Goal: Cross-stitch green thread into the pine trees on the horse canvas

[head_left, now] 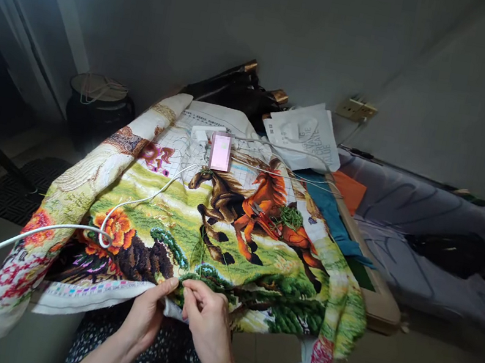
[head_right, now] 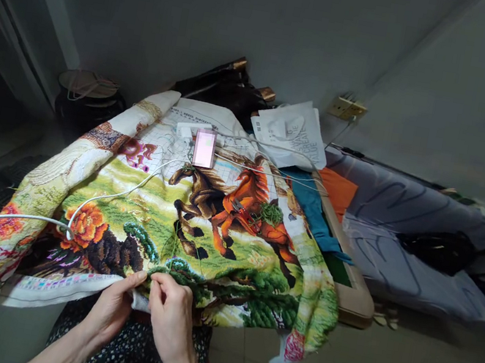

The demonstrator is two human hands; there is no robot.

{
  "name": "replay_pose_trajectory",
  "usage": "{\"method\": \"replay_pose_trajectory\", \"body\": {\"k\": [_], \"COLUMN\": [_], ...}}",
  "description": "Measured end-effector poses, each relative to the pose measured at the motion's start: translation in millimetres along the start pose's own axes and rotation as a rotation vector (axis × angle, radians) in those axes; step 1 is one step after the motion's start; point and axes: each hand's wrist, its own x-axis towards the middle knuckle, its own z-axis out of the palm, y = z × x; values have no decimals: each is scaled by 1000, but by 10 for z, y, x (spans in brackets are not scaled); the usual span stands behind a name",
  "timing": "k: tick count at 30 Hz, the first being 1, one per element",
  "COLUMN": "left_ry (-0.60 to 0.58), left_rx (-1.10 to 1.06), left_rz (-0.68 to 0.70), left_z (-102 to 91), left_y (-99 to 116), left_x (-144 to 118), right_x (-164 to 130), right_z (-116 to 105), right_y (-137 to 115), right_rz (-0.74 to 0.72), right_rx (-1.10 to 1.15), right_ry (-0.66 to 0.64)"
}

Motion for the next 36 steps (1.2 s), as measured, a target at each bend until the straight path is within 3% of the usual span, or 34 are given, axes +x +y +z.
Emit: {"method": "replay_pose_trajectory", "body": {"k": [9,14,18,24,30,36], "left_ry": [-11,-10,-33,48,52,79], "left_rx": [-7,-13,-9,-30,-14,-8], "left_rz": [17,31,38,46,54,84], "left_z": [28,16,22,90,78,93], "left_y": [10,-9,-12,20,0,3], "left_x": [-23,-14,-8,0,33,41], "right_x": [26,44,10,-30,-20,-37], "right_z": [16,36,134,200,264,341], "right_y": [-23,-103,-87,-23,16,57], "right_rz": [-34,-51,35,74,195,181], "right_rx": [-67,-166,-31,160,423,440], "right_ry": [6,80,102,120,122,159]}}
